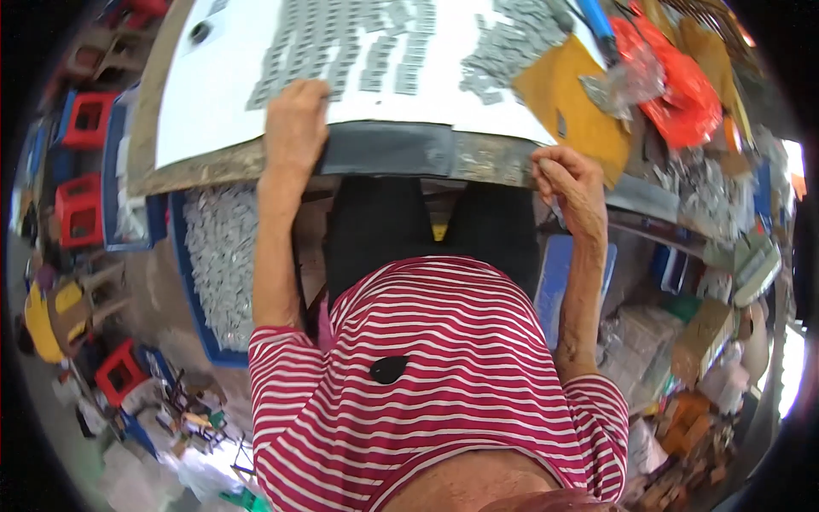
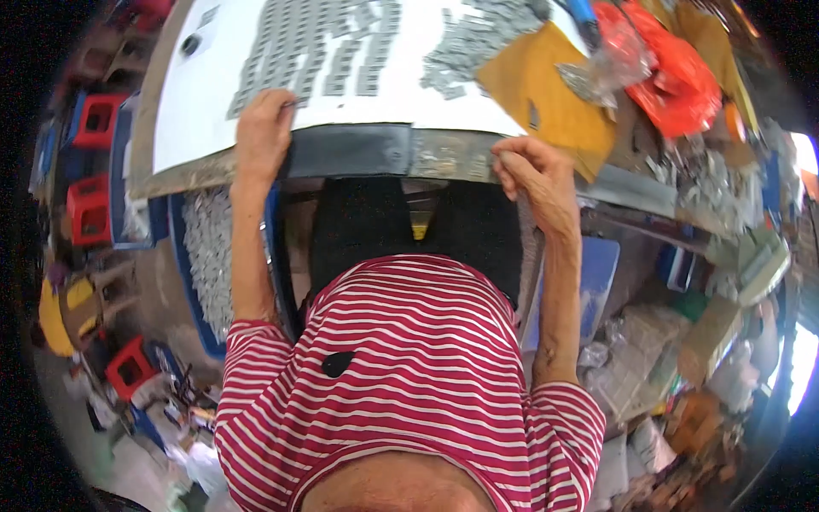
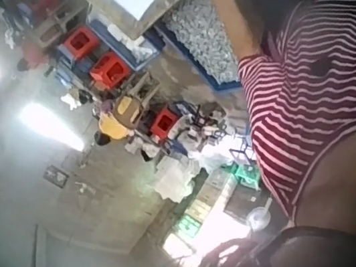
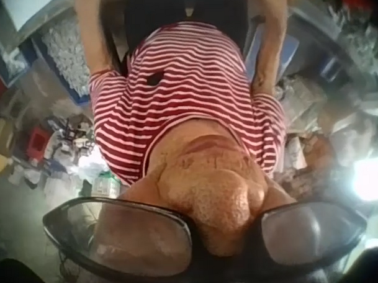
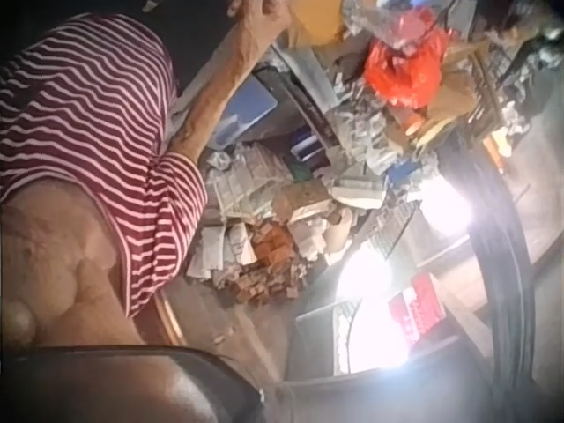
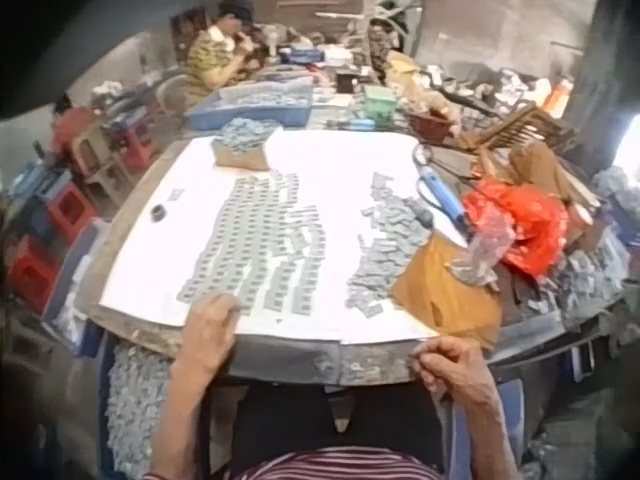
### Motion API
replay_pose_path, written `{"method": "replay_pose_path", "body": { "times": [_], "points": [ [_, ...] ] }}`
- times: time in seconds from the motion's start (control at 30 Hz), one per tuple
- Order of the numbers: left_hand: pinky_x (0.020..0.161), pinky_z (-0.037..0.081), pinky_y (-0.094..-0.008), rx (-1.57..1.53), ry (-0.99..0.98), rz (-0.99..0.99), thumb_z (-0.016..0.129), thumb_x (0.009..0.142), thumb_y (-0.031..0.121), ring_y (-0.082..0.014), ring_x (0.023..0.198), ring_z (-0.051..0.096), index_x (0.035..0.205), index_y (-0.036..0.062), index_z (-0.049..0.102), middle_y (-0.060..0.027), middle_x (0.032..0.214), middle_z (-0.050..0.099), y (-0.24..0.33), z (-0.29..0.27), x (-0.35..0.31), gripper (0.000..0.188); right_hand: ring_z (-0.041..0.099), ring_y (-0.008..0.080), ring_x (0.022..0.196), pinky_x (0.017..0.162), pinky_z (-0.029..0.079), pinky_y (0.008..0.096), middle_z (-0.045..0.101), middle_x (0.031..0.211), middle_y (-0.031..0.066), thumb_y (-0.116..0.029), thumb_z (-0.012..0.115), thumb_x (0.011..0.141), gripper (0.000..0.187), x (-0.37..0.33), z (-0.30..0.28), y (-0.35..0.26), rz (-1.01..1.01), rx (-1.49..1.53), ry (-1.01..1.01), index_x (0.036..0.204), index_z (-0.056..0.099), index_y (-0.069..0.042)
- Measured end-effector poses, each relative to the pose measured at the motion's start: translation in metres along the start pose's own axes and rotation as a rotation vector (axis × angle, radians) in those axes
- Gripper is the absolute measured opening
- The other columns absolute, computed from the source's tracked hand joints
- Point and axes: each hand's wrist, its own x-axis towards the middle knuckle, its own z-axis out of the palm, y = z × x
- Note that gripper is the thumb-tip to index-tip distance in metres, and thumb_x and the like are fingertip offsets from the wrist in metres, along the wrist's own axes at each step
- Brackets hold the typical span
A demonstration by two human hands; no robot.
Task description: Sorting and inspecting small grey industrial components at a workshop workbench.
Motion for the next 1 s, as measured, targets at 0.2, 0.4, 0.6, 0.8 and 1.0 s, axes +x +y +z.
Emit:
{"method": "replay_pose_path", "body": {
  "times": [0.2,0.4,0.6,0.8,1.0],
  "points": [
    [0.067,0.042,-0.0386,0.014,0.058,-0.005,0.056,0.074,-0.002,-0.0326,0.076,0.054,0.084,0.0005,0.057,-0.013,0.081,0.057,0.013,-0.003,-0.006,0.01,0.049,0.0062,0.052,0.047,0.04,0.0202,0.056,0.067,0.0024,-0.008,0.054,0.083,0.013,0.008,-0.018,-0.011,-0.09,-0.211,0.234,0.087,0.06,0.003],
    [0.069,0.043,-0.037,-0.051,0.167,-0.028,0.055,0.073,-0.006,-0.0318,0.077,0.055,0.09,0.0,0.057,-0.014,0.085,0.057,0.028,0.002,-0.012,0.018,0.057,0.0168,0.059,0.056,0.046,0.0297,0.059,0.07,0.0113,-0.008,0.054,0.079,0.012,0.025,-0.032,-0.002,-0.298,-0.738,0.435,0.085,0.06,0.001],
    [0.068,0.045,-0.0351,-0.168,0.182,-0.001,0.054,0.072,-0.008,-0.0296,0.079,0.056,0.091,0.0011,0.058,-0.0132,0.085,0.057,0.056,0.007,-0.017,0.021,0.059,0.0242,0.065,0.059,0.046,0.0313,0.059,0.075,0.0129,-0.008,0.056,0.078,0.011,0.053,-0.04,0.006,-0.557,-0.966,0.427,0.084,0.06,0.0],
    [0.069,0.043,-0.0357,-0.308,0.117,0.079,0.057,0.071,-0.008,-0.0297,0.078,0.055,0.088,0.0017,0.058,-0.0123,0.084,0.058,0.083,0.021,-0.005,0.019,0.057,0.0327,0.07,0.059,0.046,0.039,0.055,0.077,0.0147,-0.01,0.056,0.077,0.008,0.064,-0.037,0.007,-0.656,-1.148,0.352,0.08,0.057,-0.002],
    [0.066,0.044,-0.0307,-0.289,0.057,0.147,0.056,0.076,-0.007,-0.026,0.076,0.056,0.09,0.0002,0.058,-0.0115,0.084,0.057,0.094,0.028,0.0,0.016,0.057,0.0317,0.07,0.061,0.045,0.0369,0.057,0.076,0.0146,-0.009,0.057,0.079,0.009,0.07,-0.033,0.001,-0.616,-1.284,0.332,0.078,0.057,0.0]
  ]
}}
